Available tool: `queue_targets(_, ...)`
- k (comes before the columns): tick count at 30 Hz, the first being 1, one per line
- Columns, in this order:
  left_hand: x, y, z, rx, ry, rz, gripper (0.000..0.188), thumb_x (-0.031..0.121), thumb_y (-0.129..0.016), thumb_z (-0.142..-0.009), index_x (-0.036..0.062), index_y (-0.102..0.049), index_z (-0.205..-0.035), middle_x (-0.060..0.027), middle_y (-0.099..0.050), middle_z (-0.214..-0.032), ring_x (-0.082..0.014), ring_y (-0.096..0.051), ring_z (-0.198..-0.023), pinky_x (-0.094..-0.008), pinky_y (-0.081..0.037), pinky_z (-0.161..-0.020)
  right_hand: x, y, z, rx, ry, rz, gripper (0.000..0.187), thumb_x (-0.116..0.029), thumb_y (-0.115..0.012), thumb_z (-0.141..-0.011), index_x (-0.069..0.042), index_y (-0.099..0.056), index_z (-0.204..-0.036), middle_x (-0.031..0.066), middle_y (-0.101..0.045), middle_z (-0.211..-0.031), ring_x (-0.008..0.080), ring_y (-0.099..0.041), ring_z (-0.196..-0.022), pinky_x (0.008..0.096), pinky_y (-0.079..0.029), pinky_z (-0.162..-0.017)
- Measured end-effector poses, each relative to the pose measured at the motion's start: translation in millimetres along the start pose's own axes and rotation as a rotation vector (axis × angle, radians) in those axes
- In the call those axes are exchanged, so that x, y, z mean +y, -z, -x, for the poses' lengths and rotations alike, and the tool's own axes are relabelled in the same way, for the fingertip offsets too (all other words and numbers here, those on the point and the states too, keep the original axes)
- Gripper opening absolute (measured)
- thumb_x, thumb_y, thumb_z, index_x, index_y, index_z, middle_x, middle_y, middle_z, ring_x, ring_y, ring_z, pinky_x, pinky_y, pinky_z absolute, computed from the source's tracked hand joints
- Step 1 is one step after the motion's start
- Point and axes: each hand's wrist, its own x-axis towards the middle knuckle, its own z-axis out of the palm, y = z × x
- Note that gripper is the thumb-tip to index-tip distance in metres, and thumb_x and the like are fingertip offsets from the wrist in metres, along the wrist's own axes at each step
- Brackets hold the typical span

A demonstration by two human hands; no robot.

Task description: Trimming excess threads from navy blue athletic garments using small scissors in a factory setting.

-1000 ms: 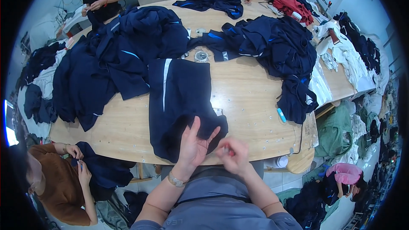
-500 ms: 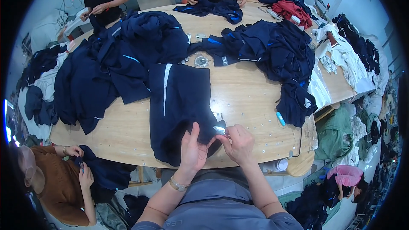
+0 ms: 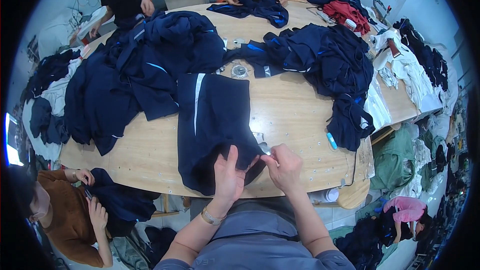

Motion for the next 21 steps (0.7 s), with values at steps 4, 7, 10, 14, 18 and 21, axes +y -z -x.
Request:
queue_targets(4, -1.5, -3.8, 0.0, 0.054, 0.012, 0.006, 0.022, 0.02, -0.049, -0.093, 0.0008, -0.048, -0.104, -0.0103, -0.059, -0.1, -0.0181, -0.06, -0.089, -0.0361, -0.051, -0.082, -11.1, -0.9, 2.6, -0.012, -0.318, -0.402, 0.024, -0.019, -0.069, -0.077, -0.001, -0.053, -0.077, 0.0088, -0.054, -0.058, 0.0199, -0.053, -0.048, 0.0279, -0.04, -0.044)
queue_targets(7, -8.6, -1.2, 3.2, 0.057, -0.006, -0.006, 0.02, 0.018, -0.051, -0.092, 0.0015, -0.049, -0.103, -0.0091, -0.06, -0.099, -0.0162, -0.06, -0.087, -0.0325, -0.051, -0.078, -26.3, -7.9, -5.2, -0.086, -0.373, -0.382, 0.025, -0.017, -0.071, -0.076, -0.001, -0.052, -0.078, 0.0086, -0.052, -0.056, 0.0185, -0.053, -0.047, 0.0276, -0.039, -0.044)
queue_targets(10, -10.9, 7.6, -0.1, 0.038, -0.009, -0.04, 0.019, 0.017, -0.05, -0.093, 0.0031, -0.048, -0.106, -0.008, -0.06, -0.094, -0.0139, -0.061, -0.081, -0.0303, -0.052, -0.074, -33.0, -14.2, -1.3, -0.099, -0.364, -0.416, 0.018, -0.01, -0.067, -0.075, -0.002, -0.053, -0.079, 0.0102, -0.053, -0.058, 0.0196, -0.055, -0.048, 0.0285, -0.041, -0.044)
queue_targets(14, 1.3, 0.5, -5.9, 0.08, 0.072, -0.008, 0.02, 0.02, -0.051, -0.092, 0.0027, -0.052, -0.101, -0.0088, -0.063, -0.087, -0.0151, -0.062, -0.08, -0.0341, -0.052, -0.079, -44.7, -8.8, 10.6, -0.239, -0.063, -0.468, 0.016, -0.005, -0.067, -0.069, -0.004, -0.055, -0.081, 0.0091, -0.054, -0.061, 0.0234, -0.057, -0.051, 0.0308, -0.044, -0.047)
queue_targets(18, 5.5, 2.1, -11.6, 0.115, 0.115, 0.074, 0.026, 0.026, -0.052, -0.091, 0.0006, -0.057, -0.093, -0.0114, -0.064, -0.09, -0.019, -0.063, -0.086, -0.0395, -0.05, -0.086, -40.6, -7.1, 24.2, -0.335, 0.161, -0.508, 0.021, -0.007, -0.07, -0.064, -0.007, -0.056, -0.079, 0.0066, -0.052, -0.06, 0.0225, -0.056, -0.051, 0.03, -0.043, -0.048)
queue_targets(21, 6.6, 2.8, -11.1, 0.13, 0.128, 0.1, 0.028, 0.027, -0.05, -0.092, 0.0005, -0.057, -0.094, -0.0109, -0.064, -0.091, -0.0191, -0.063, -0.087, -0.0393, -0.051, -0.086, -31.0, -1.5, 24.0, -0.289, 0.077, -0.503, 0.021, -0.013, -0.071, -0.067, -0.005, -0.056, -0.08, 0.0077, -0.052, -0.062, 0.0221, -0.056, -0.052, 0.0299, -0.043, -0.048)
